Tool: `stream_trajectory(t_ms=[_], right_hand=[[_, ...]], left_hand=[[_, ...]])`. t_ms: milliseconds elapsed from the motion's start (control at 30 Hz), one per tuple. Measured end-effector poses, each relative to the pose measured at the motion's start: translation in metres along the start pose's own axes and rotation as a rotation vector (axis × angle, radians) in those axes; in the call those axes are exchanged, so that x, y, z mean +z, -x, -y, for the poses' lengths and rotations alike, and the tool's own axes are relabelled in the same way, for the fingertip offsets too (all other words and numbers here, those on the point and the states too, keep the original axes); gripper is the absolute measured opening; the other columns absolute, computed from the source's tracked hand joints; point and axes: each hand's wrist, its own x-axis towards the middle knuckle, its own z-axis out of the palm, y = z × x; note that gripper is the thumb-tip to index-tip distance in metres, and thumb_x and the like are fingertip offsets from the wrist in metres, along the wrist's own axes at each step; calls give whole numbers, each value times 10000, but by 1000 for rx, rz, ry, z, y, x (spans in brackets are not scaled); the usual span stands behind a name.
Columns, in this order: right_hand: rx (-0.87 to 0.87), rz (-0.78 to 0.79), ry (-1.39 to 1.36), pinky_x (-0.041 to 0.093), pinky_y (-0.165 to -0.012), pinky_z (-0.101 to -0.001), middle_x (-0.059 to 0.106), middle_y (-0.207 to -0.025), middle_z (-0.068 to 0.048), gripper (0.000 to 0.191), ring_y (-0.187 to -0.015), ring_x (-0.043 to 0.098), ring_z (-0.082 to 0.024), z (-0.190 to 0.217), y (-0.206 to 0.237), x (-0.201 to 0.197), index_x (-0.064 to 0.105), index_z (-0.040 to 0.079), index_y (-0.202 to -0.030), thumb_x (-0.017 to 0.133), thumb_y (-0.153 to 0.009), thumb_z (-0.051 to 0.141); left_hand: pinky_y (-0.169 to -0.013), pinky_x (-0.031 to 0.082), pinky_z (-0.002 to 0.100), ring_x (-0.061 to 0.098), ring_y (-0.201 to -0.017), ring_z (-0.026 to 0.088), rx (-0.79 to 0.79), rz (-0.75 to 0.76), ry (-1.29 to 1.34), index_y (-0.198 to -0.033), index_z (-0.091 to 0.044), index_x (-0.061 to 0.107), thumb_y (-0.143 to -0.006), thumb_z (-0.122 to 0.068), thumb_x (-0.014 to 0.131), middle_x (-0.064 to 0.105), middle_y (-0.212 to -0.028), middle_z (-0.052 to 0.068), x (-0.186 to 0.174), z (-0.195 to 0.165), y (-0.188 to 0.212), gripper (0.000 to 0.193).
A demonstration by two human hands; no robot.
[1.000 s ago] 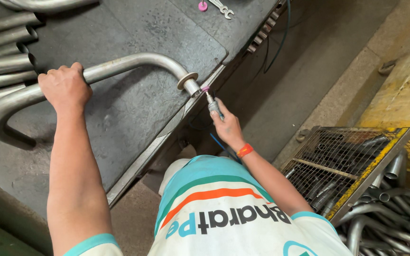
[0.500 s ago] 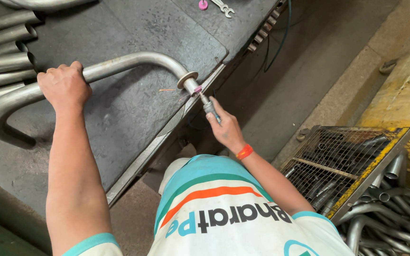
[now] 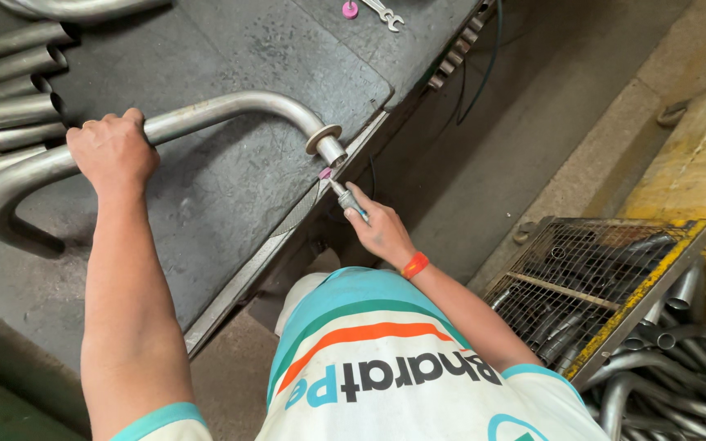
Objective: The person picks up a bent metal tube from the workbench, holds it steady with one hand, and uses a pneumatic die grinder with a small abrasive disc to grind and smooth the flanged end of the tube. They rotate the tube to grind around the edge, then place the finished tube into a wire basket and take the next one.
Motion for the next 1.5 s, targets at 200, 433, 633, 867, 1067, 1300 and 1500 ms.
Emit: stream_trajectory(t_ms=[200,433,633,867,1067,1300,1500], right_hand=[[-241,-180,-52,563,-831,-387,727,-1079,-217,501,-963,737,-355,5,-2,-9,514,102,-1500,626,-1021,193],[149,-168,-161,567,-724,-365,732,-818,-159,517,-705,701,-218,-9,-16,-7,523,160,-1493,601,-990,252],[116,-28,-66,563,-803,-375,725,-895,-209,514,-823,738,-296,-9,-9,4,534,158,-1487,614,-994,276],[-218,-163,-96,560,-854,-371,733,-1062,-226,496,-983,746,-341,-2,-2,-7,512,99,-1499,619,-1028,216],[126,-175,-184,564,-740,-367,740,-847,-181,523,-740,704,-300,-12,-15,-7,525,138,-1494,601,-988,247],[36,-20,-60,552,-815,-369,716,-956,-237,507,-922,723,-346,-13,-7,6,541,133,-1487,632,-1004,256],[-184,-124,-128,551,-830,-351,735,-1014,-213,508,-911,746,-277,-4,0,-5,525,97,-1491,618,-1013,239]], left_hand=[[-707,387,395,659,-814,251,-4,5,0,-840,-223,695,-758,-135,731,699,-810,25,-2,0,0,126],[-711,389,399,661,-829,256,0,-20,8,-836,-218,696,-779,-135,725,704,-806,32,-3,-1,0,105],[-714,398,406,665,-830,263,5,5,22,-841,-208,696,-769,-133,720,705,-855,41,-3,0,0,107],[-705,395,404,663,-823,261,5,-2,15,-830,-208,692,-777,-129,720,701,-828,36,0,0,1,100],[-706,394,403,665,-823,261,6,-7,8,-841,-219,695,-778,-138,723,703,-816,31,-4,0,0,105],[-710,398,404,667,-829,262,1,9,16,-844,-220,699,-771,-146,726,706,-860,32,-5,0,0,107],[-709,397,401,665,-822,258,2,17,3,-844,-219,698,-774,-145,727,705,-815,30,-1,0,1,107]])
